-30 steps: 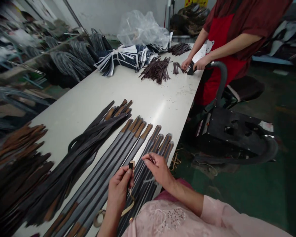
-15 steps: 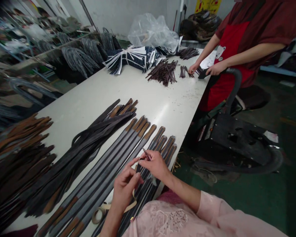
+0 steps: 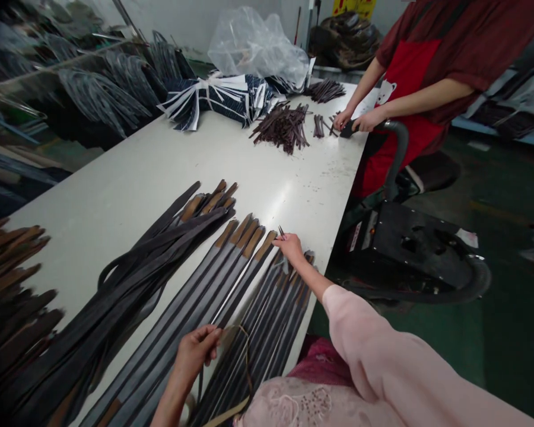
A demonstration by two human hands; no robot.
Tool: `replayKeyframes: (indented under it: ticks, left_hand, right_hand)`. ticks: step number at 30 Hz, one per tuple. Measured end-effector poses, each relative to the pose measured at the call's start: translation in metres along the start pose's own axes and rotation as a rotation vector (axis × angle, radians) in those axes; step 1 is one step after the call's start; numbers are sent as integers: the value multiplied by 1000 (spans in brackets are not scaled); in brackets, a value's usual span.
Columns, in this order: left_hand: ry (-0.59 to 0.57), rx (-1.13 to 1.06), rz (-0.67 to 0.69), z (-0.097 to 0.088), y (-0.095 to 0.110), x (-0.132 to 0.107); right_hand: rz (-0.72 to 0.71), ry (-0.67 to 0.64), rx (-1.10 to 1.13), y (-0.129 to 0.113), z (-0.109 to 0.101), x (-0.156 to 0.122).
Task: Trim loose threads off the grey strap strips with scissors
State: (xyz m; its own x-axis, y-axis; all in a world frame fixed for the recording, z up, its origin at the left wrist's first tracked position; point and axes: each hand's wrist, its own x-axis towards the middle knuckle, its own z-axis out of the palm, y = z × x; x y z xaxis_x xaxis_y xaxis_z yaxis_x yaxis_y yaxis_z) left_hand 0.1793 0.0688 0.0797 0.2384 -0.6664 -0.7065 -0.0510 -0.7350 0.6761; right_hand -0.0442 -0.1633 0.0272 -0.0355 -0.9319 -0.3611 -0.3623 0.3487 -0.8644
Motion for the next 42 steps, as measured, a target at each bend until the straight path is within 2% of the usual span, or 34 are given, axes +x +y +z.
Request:
replayKeyframes:
  ticks: [2, 5, 12, 17, 23, 27, 31, 34, 39, 42]
  left_hand:
    - [41, 1, -3, -7, -9, 11]
    - [84, 11, 11, -9, -21, 25]
    - [131, 78, 1, -5, -38, 44]
    - [144, 86, 2, -6, -37, 43]
    - [141, 26, 2, -5, -37, 38]
    - [136, 49, 9, -5, -45, 41]
    - [151, 117, 19, -6, -53, 46]
    - [155, 139, 37, -5, -48, 44]
    - [224, 158, 72, -2, -33, 36]
    - [243, 232, 73, -3, -35, 37]
  right_hand:
    - [-19, 16, -69, 1, 6, 17]
    - [-59, 43, -172, 1, 15, 31]
    - [-111, 78, -338, 6, 25, 38]
    - [-121, 112, -448, 5, 29, 36]
    - [-85, 108, -465, 1, 30, 31]
    - [-63, 99, -522, -1, 32, 32]
    - [-53, 164, -605, -2, 33, 35]
    - [-27, 153, -616, -1, 32, 40]
    - [20, 139, -524, 0, 29, 51]
    - [23, 167, -497, -3, 26, 53]
